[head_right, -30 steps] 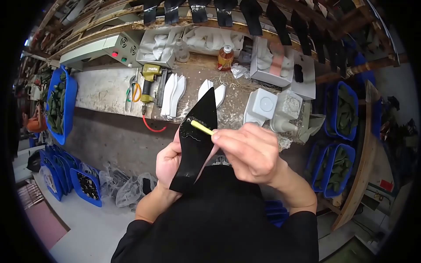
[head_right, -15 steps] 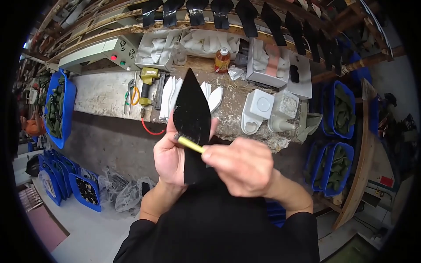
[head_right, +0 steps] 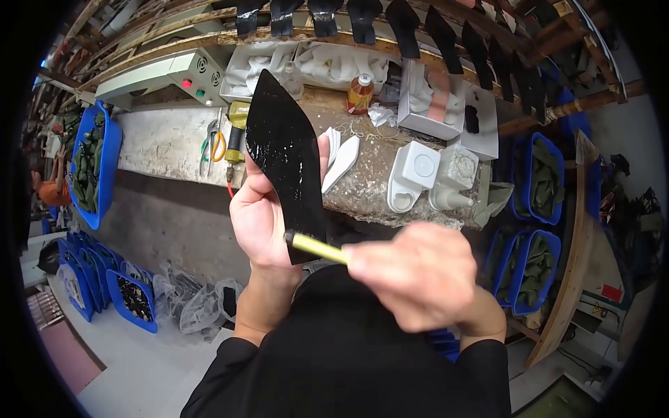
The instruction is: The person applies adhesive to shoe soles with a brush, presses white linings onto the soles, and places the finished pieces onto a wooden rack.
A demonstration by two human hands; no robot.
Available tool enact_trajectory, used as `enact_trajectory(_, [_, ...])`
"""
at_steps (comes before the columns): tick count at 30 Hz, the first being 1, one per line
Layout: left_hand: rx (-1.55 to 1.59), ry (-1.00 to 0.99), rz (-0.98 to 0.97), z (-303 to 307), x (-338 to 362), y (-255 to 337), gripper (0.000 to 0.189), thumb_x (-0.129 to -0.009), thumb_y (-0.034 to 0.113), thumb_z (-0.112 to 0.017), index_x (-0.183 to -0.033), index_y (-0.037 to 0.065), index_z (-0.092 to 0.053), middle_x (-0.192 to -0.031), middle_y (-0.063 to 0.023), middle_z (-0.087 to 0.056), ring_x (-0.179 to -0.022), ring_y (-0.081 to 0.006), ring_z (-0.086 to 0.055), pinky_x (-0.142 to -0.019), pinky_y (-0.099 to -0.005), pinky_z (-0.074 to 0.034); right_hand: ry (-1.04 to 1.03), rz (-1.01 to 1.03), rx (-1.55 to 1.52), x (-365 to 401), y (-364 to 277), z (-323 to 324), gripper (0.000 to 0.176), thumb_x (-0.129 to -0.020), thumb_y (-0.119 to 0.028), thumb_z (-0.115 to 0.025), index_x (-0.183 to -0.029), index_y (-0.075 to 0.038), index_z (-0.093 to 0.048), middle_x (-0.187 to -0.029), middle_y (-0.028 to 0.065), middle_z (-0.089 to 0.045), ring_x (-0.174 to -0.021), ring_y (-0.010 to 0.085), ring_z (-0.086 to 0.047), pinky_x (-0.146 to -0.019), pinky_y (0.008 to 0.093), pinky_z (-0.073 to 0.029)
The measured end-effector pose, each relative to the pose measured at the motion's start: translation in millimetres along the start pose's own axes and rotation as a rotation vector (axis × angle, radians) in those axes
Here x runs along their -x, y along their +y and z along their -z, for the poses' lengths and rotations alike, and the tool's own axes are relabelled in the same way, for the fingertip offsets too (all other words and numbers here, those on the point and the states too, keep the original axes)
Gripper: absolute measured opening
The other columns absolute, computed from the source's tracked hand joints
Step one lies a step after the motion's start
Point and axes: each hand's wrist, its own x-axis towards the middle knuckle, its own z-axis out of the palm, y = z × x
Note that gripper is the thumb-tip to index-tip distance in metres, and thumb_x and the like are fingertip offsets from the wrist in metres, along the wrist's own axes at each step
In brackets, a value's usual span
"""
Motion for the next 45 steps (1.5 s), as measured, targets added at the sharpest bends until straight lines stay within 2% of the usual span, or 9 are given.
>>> enact_trajectory(9, [0.097,0.184,0.036,-4,-15,13,0.057,-0.09,-0.002,-0.039,-0.137,0.013,-0.066,-0.137,-0.0121,-0.069,-0.132,-0.0302,-0.062,-0.129,-0.0608,-0.027,-0.042,0.043,0.083,-24,22,6,0.011,-0.092,-0.005,-0.073,-0.098,-0.012,-0.075,-0.099,0.0063,-0.081,-0.059,0.0119,-0.057,-0.056,0.0227,-0.041])
enact_trajectory(13, [0.205,-0.046,0.094,-6,-16,16,0.047,-0.098,0.017,-0.044,-0.137,-0.001,-0.063,-0.148,-0.0198,-0.059,-0.146,-0.0408,-0.044,-0.129,-0.0657,-0.017,-0.137,0.111,-0.028,-24,14,12,0.002,-0.097,-0.014,-0.074,-0.097,-0.013,-0.076,-0.101,0.0032,-0.081,-0.06,0.0117,-0.056,-0.058,0.0231,-0.042])
enact_trajectory(18, [0.19,-0.114,0.098,-3,-19,16,0.052,-0.1,0.03,-0.045,-0.139,-0.001,-0.061,-0.149,-0.0204,-0.058,-0.146,-0.0372,-0.047,-0.13,-0.0662,-0.01,-0.254,0.157,0.102,-33,33,13,0.009,-0.099,-0.021,-0.073,-0.095,-0.014,-0.076,-0.101,0.002,-0.081,-0.064,0.0112,-0.057,-0.061,0.0241,-0.043])
enact_trajectory(24, [0.09,0.022,0.082,-29,-13,18,0.051,-0.102,0.034,-0.043,-0.138,0.004,-0.062,-0.141,-0.0195,-0.064,-0.137,-0.0347,-0.057,-0.128,-0.0632,-0.022,-0.183,0.225,0.064,-48,28,24,0.008,-0.099,-0.021,-0.073,-0.097,-0.015,-0.077,-0.101,0.0019,-0.081,-0.07,0.0109,-0.057,-0.062,0.0242,-0.044])
enact_trajectory(29, [0.044,-0.058,0.133,-32,-11,31,0.056,-0.102,0.038,-0.04,-0.144,0.004,-0.057,-0.145,-0.0204,-0.061,-0.138,-0.0365,-0.055,-0.128,-0.0638,-0.021,-0.318,0.295,0.102,-52,44,19,0.007,-0.098,-0.022,-0.073,-0.098,-0.016,-0.078,-0.1,0.0017,-0.081,-0.074,0.0109,-0.057,-0.063,0.024,-0.045])
enact_trajectory(34, [-0.07,-0.077,0.186,-40,-8,20,0.061,-0.101,0.04,-0.042,-0.151,0.004,-0.048,-0.154,-0.0222,-0.052,-0.142,-0.0368,-0.051,-0.127,-0.0647,-0.022,-0.114,0.289,0.081,-83,42,22,0.006,-0.096,-0.02,-0.075,-0.097,-0.016,-0.08,-0.097,0.0016,-0.081,-0.071,0.0111,-0.056,-0.063,0.024,-0.046])
enact_trajectory(38, [-0.135,-0.123,0.189,-30,-4,29,0.07,-0.1,0.04,-0.045,-0.159,0.004,-0.034,-0.161,-0.0229,-0.042,-0.147,-0.0368,-0.044,-0.126,-0.0603,-0.024,-0.376,0.212,0.044,-70,42,19,0.006,-0.095,-0.018,-0.075,-0.097,-0.015,-0.08,-0.095,0.0015,-0.08,-0.069,0.0108,-0.056,-0.061,0.0245,-0.046])
enact_trajectory(43, [-0.078,-0.1,0.199,-25,1,35,0.084,-0.101,0.049,-0.045,-0.166,0.004,-0.017,-0.168,-0.0245,-0.029,-0.154,-0.0392,-0.033,-0.128,-0.0595,-0.018,-0.042,0.183,-0.089,-106,58,14,0.012,-0.085,-0.015,-0.078,-0.097,-0.011,-0.08,-0.097,0.0043,-0.078,-0.065,0.0127,-0.057,-0.058,0.0252,-0.045])
enact_trajectory(45, [-0.052,-0.084,0.202,-26,4,36,0.083,-0.1,0.047,-0.046,-0.165,0.004,-0.018,-0.167,-0.0239,-0.031,-0.153,-0.0386,-0.035,-0.128,-0.0572,-0.02,-0.182,0.107,-0.011,-118,78,16,0.015,-0.082,-0.013,-0.078,-0.097,-0.009,-0.08,-0.094,0.0061,-0.078,-0.065,0.0133,-0.058,-0.058,0.0265,-0.045])
